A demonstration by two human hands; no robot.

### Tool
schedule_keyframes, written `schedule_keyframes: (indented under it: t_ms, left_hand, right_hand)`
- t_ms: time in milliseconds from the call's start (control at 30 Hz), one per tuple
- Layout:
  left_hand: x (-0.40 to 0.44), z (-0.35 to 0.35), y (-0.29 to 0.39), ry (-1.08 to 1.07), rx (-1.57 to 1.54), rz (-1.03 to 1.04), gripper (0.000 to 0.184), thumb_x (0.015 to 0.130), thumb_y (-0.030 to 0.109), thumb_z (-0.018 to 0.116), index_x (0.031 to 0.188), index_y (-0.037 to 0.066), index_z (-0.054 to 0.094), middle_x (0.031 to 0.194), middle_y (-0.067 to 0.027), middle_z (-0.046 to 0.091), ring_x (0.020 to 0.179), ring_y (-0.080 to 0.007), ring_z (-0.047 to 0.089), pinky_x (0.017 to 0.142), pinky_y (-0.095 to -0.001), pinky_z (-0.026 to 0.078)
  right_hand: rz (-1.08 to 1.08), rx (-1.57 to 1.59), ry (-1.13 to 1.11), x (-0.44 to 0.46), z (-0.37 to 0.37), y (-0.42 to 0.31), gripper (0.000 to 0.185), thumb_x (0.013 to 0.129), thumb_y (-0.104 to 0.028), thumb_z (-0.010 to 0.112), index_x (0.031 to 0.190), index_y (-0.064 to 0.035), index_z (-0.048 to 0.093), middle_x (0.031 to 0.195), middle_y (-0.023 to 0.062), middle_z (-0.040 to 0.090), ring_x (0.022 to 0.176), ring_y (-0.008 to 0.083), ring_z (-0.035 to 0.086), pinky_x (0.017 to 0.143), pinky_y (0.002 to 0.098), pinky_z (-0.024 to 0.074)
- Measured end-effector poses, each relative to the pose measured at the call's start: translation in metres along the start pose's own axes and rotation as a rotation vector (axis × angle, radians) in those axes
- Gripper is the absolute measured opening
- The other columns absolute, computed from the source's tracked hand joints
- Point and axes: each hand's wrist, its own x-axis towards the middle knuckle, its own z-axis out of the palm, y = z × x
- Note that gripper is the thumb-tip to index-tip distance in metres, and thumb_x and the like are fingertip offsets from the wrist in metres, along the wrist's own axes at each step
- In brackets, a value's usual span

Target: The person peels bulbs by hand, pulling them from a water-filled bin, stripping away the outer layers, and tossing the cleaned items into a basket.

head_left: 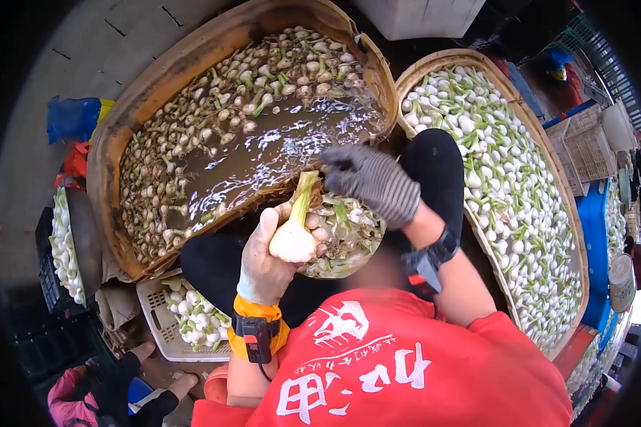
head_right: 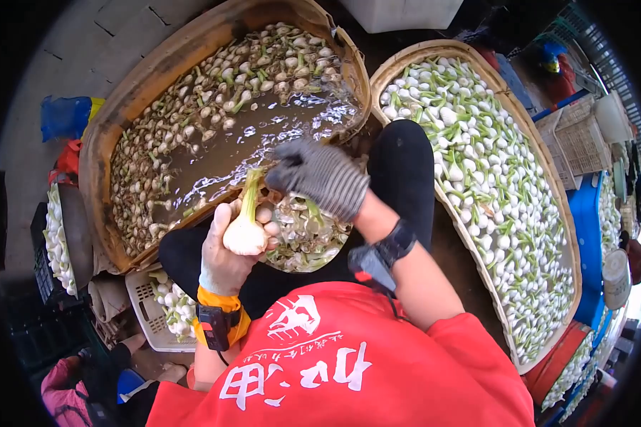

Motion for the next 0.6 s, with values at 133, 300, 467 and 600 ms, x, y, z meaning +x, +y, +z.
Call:
schedule_keyframes:
  t_ms: [133, 300, 467, 600]
  left_hand:
    - [0.007, 0.003, -0.009, -0.040, 0.217, -0.094, 0.064, 0.099, 0.056, 0.040, 0.119, -0.003, 0.052, 0.106, -0.0149, 0.063, 0.091, -0.0235, 0.066, 0.079, -0.0361, 0.056]
    - [0.000, 0.027, -0.004, 0.125, 0.634, -0.171, 0.045, 0.099, 0.043, 0.046, 0.105, -0.001, 0.055, 0.086, -0.0121, 0.065, 0.072, -0.0194, 0.067, 0.061, -0.0280, 0.056]
    - [-0.006, 0.027, -0.009, 0.143, 0.751, 0.034, 0.037, 0.099, 0.033, 0.044, 0.097, -0.002, 0.056, 0.076, -0.0099, 0.063, 0.059, -0.0186, 0.065, 0.052, -0.0261, 0.053]
    - [-0.006, 0.021, -0.008, 0.103, 0.797, 0.108, 0.036, 0.100, 0.028, 0.039, 0.097, -0.003, 0.057, 0.080, -0.0093, 0.065, 0.064, -0.0174, 0.066, 0.052, -0.0272, 0.053]
  right_hand:
    - [-0.515, -0.429, 0.029, -0.017, 0.026, 0.008, 0.029, 0.079, -0.028, 0.077, 0.093, -0.0040, 0.069, 0.090, 0.0087, 0.065, 0.081, 0.0224, 0.063, 0.074, 0.0332, 0.0507]
    - [0.002, -0.161, 0.095, -0.021, 0.036, -0.012, 0.025, 0.079, -0.028, 0.076, 0.082, -0.0049, 0.067, 0.081, 0.0085, 0.064, 0.076, 0.0242, 0.062, 0.071, 0.0351, 0.0494]
    - [0.043, -0.109, 0.146, -0.022, 0.038, -0.018, 0.032, 0.077, -0.032, 0.078, 0.081, -0.0033, 0.066, 0.078, 0.0101, 0.063, 0.073, 0.0250, 0.062, 0.069, 0.0355, 0.0491]
    - [0.103, -0.203, 0.145, -0.022, 0.034, -0.031, 0.047, 0.072, -0.044, 0.080, 0.088, -0.0021, 0.065, 0.078, 0.0134, 0.064, 0.072, 0.0294, 0.062, 0.069, 0.0382, 0.0496]
